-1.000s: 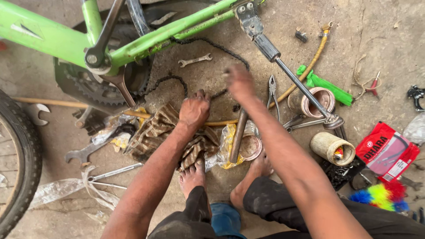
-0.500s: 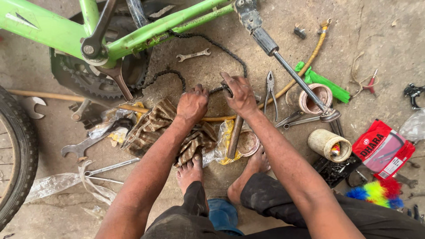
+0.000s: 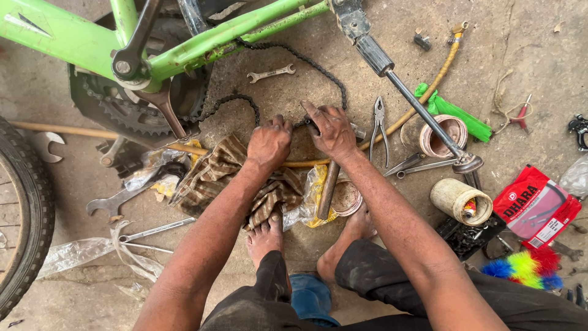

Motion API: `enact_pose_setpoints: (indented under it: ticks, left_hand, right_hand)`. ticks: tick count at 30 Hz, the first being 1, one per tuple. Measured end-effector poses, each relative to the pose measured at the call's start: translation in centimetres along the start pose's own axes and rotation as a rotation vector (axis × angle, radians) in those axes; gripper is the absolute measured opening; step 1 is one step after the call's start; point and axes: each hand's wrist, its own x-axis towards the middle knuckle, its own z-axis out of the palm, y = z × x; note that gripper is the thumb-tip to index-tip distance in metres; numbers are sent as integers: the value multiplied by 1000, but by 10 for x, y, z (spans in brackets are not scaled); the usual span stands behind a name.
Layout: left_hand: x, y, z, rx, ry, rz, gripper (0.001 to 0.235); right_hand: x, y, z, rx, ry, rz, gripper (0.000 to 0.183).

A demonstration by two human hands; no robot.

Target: The person sits on the floor and repairs a bicycle chain by hammering a master link pin into place. They then lift the bicycle frame upright to inspect the chain and crankset.

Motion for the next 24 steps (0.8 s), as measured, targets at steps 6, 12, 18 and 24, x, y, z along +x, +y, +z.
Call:
enact_pose_setpoints:
  ticks: [6, 12, 18, 24]
  left_hand:
    - [2, 2, 1, -4, -39, -18, 28]
    - [1, -3, 4, -35, 91, 20, 27]
    - [0, -1, 11, -50, 22, -14, 34]
    - [2, 0, 3, -14, -46, -23, 34]
  right_hand:
    - [9, -2, -7, -6, 34, -15, 98]
    - [-29, -58, -27, -173, 386, 456, 88]
    - [-58, -93, -30, 229, 200, 1218, 93]
    - [-50, -79, -55, 835, 260, 1193, 57]
